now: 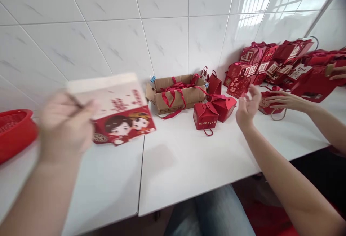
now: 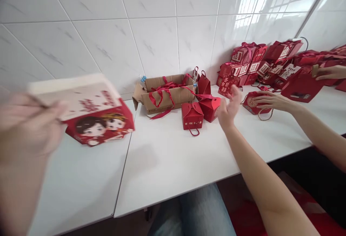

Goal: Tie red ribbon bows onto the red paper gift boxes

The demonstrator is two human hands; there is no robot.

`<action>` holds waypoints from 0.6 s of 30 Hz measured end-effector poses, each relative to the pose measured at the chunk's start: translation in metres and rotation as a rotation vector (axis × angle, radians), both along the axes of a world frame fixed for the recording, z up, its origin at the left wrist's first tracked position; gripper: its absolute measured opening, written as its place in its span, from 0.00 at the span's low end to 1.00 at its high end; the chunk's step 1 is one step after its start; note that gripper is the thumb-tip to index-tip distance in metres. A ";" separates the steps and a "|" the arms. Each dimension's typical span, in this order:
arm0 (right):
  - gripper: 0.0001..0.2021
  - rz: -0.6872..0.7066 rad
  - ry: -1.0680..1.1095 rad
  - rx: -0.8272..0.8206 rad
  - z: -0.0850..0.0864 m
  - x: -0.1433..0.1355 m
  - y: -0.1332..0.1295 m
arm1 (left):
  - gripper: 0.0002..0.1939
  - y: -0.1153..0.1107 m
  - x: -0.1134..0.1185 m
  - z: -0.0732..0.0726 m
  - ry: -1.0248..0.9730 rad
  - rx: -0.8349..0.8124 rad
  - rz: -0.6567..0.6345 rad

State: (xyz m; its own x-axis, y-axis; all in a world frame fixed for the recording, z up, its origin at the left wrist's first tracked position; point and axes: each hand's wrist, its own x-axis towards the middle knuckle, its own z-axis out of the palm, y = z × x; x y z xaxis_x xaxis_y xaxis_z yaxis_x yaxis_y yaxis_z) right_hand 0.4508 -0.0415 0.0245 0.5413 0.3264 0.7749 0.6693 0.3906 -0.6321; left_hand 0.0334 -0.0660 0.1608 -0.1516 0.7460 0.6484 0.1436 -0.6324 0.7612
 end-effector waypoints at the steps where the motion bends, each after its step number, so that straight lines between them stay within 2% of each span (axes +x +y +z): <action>1: 0.21 0.122 0.036 0.024 0.010 -0.020 0.003 | 0.11 0.005 0.016 -0.006 -0.005 -0.010 -0.132; 2: 0.18 0.245 0.074 0.048 0.019 -0.040 0.006 | 0.13 0.012 0.033 -0.014 -0.004 -0.058 -0.230; 4: 0.17 0.468 0.157 0.085 0.031 -0.076 0.006 | 0.19 0.023 0.068 -0.027 0.011 -0.183 -0.324; 6: 0.20 0.661 0.180 0.058 0.034 -0.103 0.001 | 0.28 0.029 0.097 -0.037 0.120 -0.273 -0.425; 8: 0.27 0.774 0.151 0.009 0.032 -0.117 -0.007 | 0.33 0.030 0.115 -0.043 0.212 -0.272 -0.511; 11: 0.34 0.847 0.146 -0.101 0.024 -0.122 -0.018 | 0.31 0.026 0.123 -0.047 0.274 -0.229 -0.545; 15: 0.38 0.897 0.351 -0.214 0.016 -0.123 -0.019 | 0.26 0.029 0.117 -0.049 0.403 -0.258 -0.543; 18: 0.38 0.890 0.385 -0.220 0.010 -0.129 -0.017 | 0.23 0.033 0.112 -0.048 0.560 -0.270 -0.452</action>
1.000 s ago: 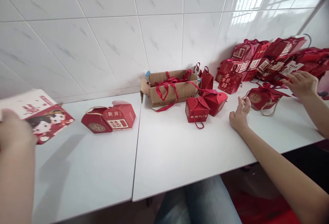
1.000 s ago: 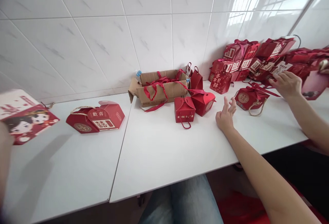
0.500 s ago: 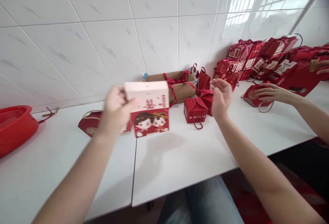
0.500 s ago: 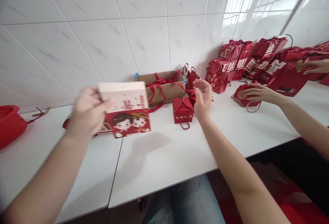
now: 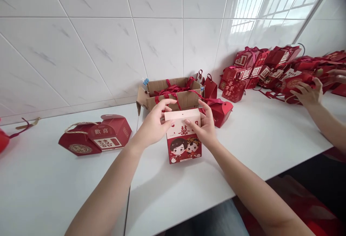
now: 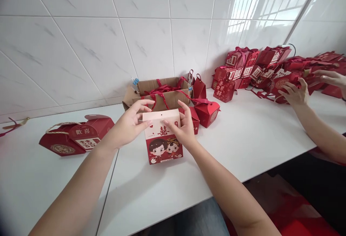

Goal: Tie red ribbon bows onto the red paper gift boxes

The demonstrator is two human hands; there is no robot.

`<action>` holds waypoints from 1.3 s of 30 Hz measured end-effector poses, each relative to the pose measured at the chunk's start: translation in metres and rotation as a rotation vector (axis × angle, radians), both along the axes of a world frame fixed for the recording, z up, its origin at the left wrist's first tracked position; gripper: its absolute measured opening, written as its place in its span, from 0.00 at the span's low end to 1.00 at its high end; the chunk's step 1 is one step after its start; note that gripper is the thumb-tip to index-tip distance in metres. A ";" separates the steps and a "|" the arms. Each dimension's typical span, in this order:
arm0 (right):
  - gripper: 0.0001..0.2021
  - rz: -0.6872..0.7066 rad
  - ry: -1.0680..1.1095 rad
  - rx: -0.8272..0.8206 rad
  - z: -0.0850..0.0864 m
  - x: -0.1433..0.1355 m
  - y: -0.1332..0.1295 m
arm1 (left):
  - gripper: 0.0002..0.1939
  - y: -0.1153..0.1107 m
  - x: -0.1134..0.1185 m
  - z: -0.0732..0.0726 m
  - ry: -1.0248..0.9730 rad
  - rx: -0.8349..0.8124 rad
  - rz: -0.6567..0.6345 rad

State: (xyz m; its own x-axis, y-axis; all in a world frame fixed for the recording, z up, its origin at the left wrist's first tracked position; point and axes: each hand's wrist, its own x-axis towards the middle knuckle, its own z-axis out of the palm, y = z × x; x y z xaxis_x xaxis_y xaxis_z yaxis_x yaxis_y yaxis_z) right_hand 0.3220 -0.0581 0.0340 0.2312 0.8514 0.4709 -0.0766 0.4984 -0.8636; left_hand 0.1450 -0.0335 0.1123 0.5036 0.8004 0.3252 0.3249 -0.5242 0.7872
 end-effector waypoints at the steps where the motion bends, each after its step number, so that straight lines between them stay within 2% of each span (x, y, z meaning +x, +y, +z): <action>1: 0.37 -0.016 -0.003 0.015 -0.002 -0.003 0.001 | 0.20 0.001 -0.001 0.000 0.047 0.035 0.032; 4: 0.33 -0.055 -0.028 0.042 -0.010 -0.009 0.002 | 0.12 0.003 -0.005 0.001 0.183 0.157 0.067; 7: 0.27 -0.096 -0.055 0.033 -0.014 -0.012 0.004 | 0.10 0.005 -0.008 0.000 0.280 0.233 0.080; 12: 0.17 -0.123 -0.107 -0.059 -0.016 -0.011 0.007 | 0.10 0.008 -0.010 -0.003 0.382 0.184 0.098; 16: 0.12 -0.225 -0.213 0.024 -0.016 -0.010 0.006 | 0.10 0.005 -0.008 -0.001 0.490 0.171 0.101; 19: 0.12 -0.149 -0.180 -0.039 -0.016 -0.010 0.004 | 0.11 0.001 -0.008 0.004 0.514 0.159 0.098; 22: 0.14 -0.045 -0.125 -0.129 -0.017 -0.010 0.002 | 0.14 0.005 -0.014 0.009 0.450 0.057 0.034; 24: 0.14 -0.019 -0.101 -0.133 -0.017 -0.011 0.002 | 0.18 0.016 -0.020 0.007 0.325 -0.004 0.047; 25: 0.14 -0.009 -0.090 -0.134 -0.017 -0.012 0.002 | 0.20 0.025 -0.022 0.003 0.242 0.002 0.097; 27: 0.14 -0.001 -0.068 -0.138 -0.017 -0.013 0.002 | 0.20 0.048 -0.022 -0.007 0.117 0.138 0.285; 28: 0.14 0.001 -0.064 -0.144 -0.017 -0.014 0.002 | 0.19 0.061 -0.019 -0.013 0.122 0.228 0.374; 30: 0.15 -0.008 -0.069 -0.159 -0.017 -0.016 0.003 | 0.20 0.088 -0.012 -0.025 0.290 0.310 0.449; 32: 0.15 -0.018 -0.081 -0.172 -0.016 -0.017 0.002 | 0.25 0.112 -0.002 -0.032 0.481 0.397 0.492; 34: 0.14 -0.009 -0.088 -0.190 -0.014 -0.016 0.000 | 0.27 0.129 0.005 -0.036 0.591 0.501 0.498; 36: 0.14 0.017 -0.091 -0.207 -0.013 -0.015 -0.001 | 0.22 0.136 0.009 -0.041 0.626 0.527 0.492; 39: 0.13 0.088 -0.093 -0.194 -0.012 -0.011 -0.001 | 0.15 0.132 0.007 -0.055 0.582 0.558 0.507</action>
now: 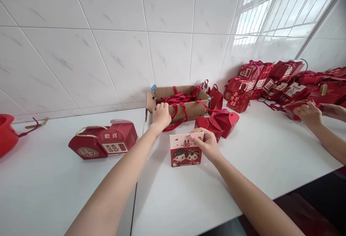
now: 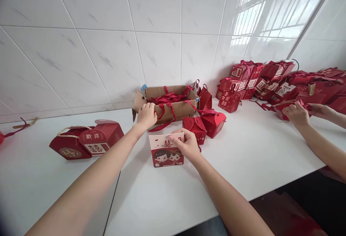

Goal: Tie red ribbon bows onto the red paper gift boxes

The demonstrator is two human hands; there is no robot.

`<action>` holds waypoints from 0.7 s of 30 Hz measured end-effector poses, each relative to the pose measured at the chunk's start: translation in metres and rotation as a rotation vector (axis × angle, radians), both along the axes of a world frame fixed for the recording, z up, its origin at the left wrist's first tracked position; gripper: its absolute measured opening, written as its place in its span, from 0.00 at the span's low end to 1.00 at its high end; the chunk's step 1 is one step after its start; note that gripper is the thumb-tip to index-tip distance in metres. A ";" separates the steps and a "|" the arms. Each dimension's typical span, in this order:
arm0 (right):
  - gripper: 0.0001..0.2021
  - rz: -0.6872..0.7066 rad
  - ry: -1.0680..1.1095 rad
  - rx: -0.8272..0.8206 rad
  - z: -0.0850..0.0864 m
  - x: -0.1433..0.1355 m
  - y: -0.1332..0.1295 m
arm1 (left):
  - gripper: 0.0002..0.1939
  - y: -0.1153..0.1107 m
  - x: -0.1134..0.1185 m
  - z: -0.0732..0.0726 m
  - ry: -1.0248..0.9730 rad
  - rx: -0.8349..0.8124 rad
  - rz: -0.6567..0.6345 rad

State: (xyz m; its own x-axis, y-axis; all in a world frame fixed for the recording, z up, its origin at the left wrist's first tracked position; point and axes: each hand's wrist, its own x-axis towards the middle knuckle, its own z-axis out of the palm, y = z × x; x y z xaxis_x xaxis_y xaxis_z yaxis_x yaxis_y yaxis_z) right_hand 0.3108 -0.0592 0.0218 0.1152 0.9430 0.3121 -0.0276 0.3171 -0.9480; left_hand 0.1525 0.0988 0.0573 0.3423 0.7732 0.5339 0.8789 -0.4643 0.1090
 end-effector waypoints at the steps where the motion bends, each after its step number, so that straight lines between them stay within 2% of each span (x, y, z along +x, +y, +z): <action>1: 0.13 0.029 0.005 0.008 0.000 0.001 0.000 | 0.14 -0.005 -0.002 -0.006 -0.016 0.030 -0.017; 6: 0.13 0.086 0.027 0.005 -0.001 0.004 0.001 | 0.13 -0.029 -0.019 -0.039 -0.124 0.167 -0.186; 9: 0.13 0.091 -0.008 0.029 -0.001 0.006 0.000 | 0.09 -0.036 -0.031 -0.056 -0.225 0.243 -0.234; 12: 0.13 0.064 -0.116 0.131 -0.003 0.010 0.000 | 0.07 -0.039 -0.036 -0.071 -0.285 0.298 -0.276; 14: 0.15 0.001 -0.233 0.304 -0.005 0.013 0.001 | 0.09 -0.039 -0.036 -0.079 -0.307 0.323 -0.298; 17: 0.20 -0.169 -0.358 0.550 -0.007 0.019 0.001 | 0.10 -0.039 -0.034 -0.085 -0.334 0.340 -0.314; 21: 0.23 -0.436 -0.295 0.609 0.004 0.027 0.006 | 0.10 -0.038 -0.031 -0.086 -0.361 0.350 -0.336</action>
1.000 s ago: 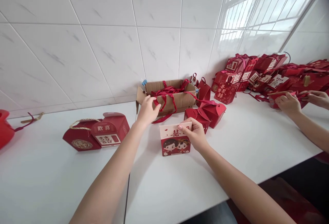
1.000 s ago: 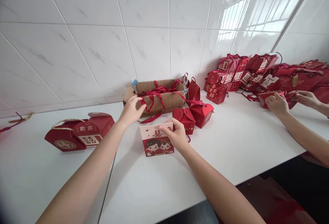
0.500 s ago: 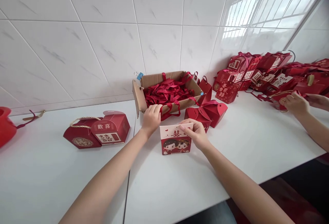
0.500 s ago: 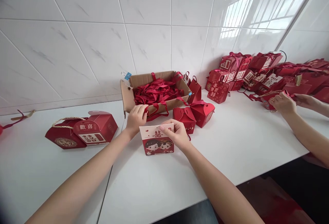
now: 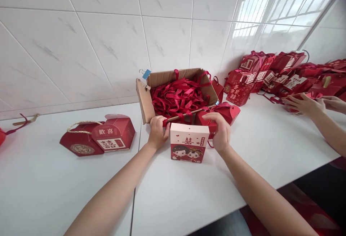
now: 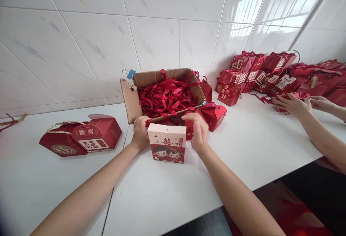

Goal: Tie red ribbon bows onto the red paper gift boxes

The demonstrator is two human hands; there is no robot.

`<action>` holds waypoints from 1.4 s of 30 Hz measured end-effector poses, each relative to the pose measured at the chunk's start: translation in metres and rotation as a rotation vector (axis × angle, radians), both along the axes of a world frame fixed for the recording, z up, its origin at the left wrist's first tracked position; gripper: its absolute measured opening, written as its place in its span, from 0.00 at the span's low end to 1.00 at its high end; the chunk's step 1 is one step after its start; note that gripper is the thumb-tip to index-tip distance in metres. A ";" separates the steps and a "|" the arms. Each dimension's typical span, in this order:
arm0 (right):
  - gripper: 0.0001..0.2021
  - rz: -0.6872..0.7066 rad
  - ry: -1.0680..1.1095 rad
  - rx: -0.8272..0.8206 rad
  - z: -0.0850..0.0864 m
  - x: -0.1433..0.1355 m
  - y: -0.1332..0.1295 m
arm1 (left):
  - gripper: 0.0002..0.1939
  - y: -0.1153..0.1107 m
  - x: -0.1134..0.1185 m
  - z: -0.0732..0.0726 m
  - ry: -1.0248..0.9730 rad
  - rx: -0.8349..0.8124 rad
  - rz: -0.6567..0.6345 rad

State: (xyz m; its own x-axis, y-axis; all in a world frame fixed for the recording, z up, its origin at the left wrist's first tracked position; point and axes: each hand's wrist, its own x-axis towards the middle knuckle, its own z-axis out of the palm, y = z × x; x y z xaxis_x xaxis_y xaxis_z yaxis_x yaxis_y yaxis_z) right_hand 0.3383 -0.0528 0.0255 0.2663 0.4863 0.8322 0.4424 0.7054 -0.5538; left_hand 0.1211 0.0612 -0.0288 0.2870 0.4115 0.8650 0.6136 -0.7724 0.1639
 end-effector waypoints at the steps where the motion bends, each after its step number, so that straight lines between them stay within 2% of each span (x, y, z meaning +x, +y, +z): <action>1: 0.22 -0.045 0.013 0.008 0.007 0.002 0.003 | 0.10 0.000 0.000 0.000 -0.007 0.003 -0.006; 5: 0.13 -0.161 -0.156 0.008 0.048 0.005 0.034 | 0.09 0.001 0.002 -0.002 -0.045 0.012 -0.016; 8: 0.14 -0.198 -0.317 -0.147 0.079 -0.002 0.075 | 0.09 -0.001 0.002 -0.004 -0.056 0.011 -0.018; 10: 0.13 -0.244 -0.503 -0.276 0.091 -0.011 0.105 | 0.09 -0.003 0.002 -0.005 -0.053 0.006 -0.018; 13: 0.10 -0.267 -0.774 -0.453 0.096 -0.027 0.138 | 0.09 -0.005 0.001 -0.005 -0.052 -0.007 -0.008; 17: 0.14 -0.343 -0.931 -0.652 0.084 -0.041 0.158 | 0.08 -0.007 0.001 -0.004 -0.059 -0.027 0.004; 24: 0.16 -0.396 -0.933 -0.710 0.064 -0.039 0.167 | 0.04 -0.010 0.002 -0.002 -0.062 -0.075 0.014; 35: 0.13 -0.405 -0.892 -0.652 0.067 -0.034 0.157 | 0.03 -0.010 0.002 -0.001 -0.057 -0.060 0.011; 38: 0.12 -0.406 -0.693 -0.596 0.072 -0.025 0.146 | 0.03 -0.009 0.002 0.000 -0.062 -0.050 0.013; 42: 0.07 -0.280 -0.304 -0.384 0.080 -0.012 0.122 | 0.03 -0.008 0.001 0.002 -0.072 -0.052 0.021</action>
